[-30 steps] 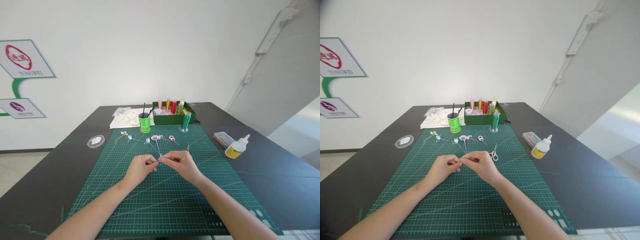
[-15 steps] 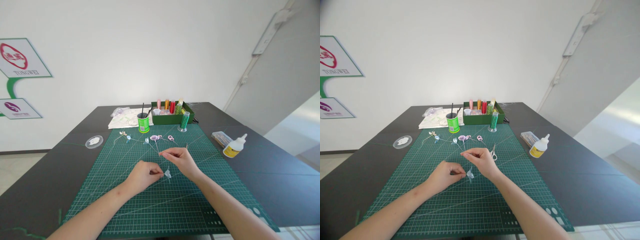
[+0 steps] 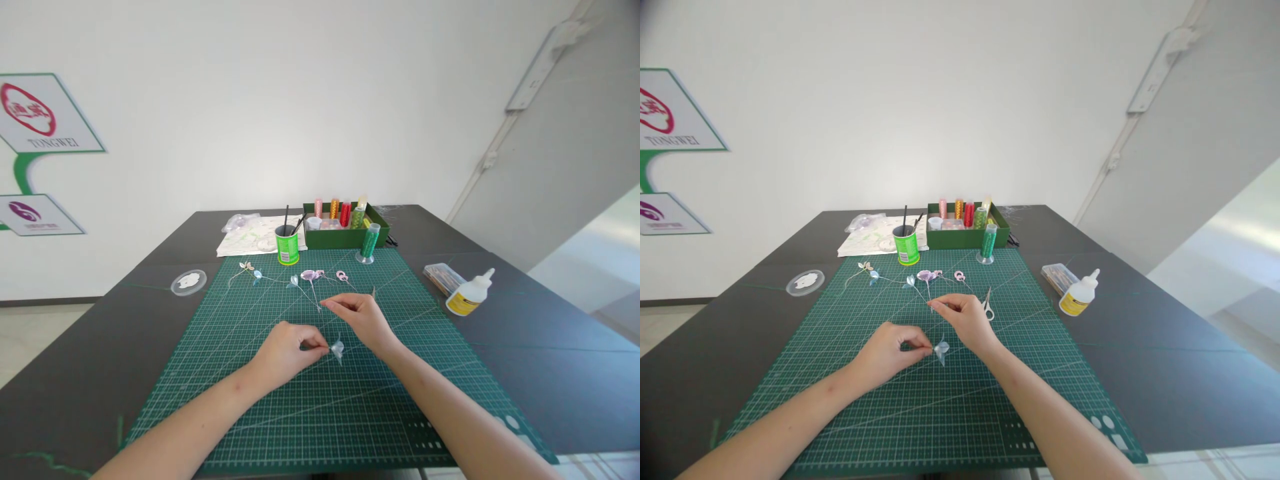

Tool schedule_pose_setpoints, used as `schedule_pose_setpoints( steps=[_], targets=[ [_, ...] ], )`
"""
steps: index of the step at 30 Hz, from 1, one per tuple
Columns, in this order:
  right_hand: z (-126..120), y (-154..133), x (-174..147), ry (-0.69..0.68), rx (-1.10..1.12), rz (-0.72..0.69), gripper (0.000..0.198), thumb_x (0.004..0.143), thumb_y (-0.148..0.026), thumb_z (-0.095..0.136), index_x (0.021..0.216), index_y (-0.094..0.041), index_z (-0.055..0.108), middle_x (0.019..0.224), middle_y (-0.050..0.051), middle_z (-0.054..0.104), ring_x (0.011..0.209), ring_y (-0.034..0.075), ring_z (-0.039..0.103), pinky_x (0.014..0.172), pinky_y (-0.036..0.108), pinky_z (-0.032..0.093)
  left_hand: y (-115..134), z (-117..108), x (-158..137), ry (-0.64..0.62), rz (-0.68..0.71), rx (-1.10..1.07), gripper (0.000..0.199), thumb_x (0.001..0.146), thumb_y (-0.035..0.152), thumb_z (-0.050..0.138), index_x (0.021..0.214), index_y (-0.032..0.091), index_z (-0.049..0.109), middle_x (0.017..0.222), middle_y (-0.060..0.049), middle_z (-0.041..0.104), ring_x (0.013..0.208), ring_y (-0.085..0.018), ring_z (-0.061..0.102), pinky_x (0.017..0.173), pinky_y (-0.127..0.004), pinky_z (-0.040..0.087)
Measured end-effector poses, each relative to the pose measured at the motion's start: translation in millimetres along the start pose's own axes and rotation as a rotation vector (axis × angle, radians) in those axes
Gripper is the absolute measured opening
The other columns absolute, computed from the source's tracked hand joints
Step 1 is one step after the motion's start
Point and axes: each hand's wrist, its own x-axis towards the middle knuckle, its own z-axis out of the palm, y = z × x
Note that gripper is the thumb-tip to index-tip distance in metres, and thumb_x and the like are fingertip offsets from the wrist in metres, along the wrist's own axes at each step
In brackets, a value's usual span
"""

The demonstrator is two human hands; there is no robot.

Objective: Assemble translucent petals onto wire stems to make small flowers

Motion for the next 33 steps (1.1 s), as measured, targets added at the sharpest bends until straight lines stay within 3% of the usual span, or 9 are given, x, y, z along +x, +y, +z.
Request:
schedule_pose_setpoints(
  steps=[33],
  targets=[
    [0.9,9.8,1.5,-0.004,-0.051,0.030,0.029,0.085,-0.041,0.062,0.087,-0.019,0.081,0.071,0.005,0.072,0.066,0.019,0.062,0.056,0.028,0.045,0.6,-1.4,0.0,0.033,0.007,-0.014,0.007,0.084,0.027,0.069,0.082,0.024,0.075,0.083,0.004,0.078,0.077,-0.015,0.072,0.073,-0.023,0.051]
  ],
)
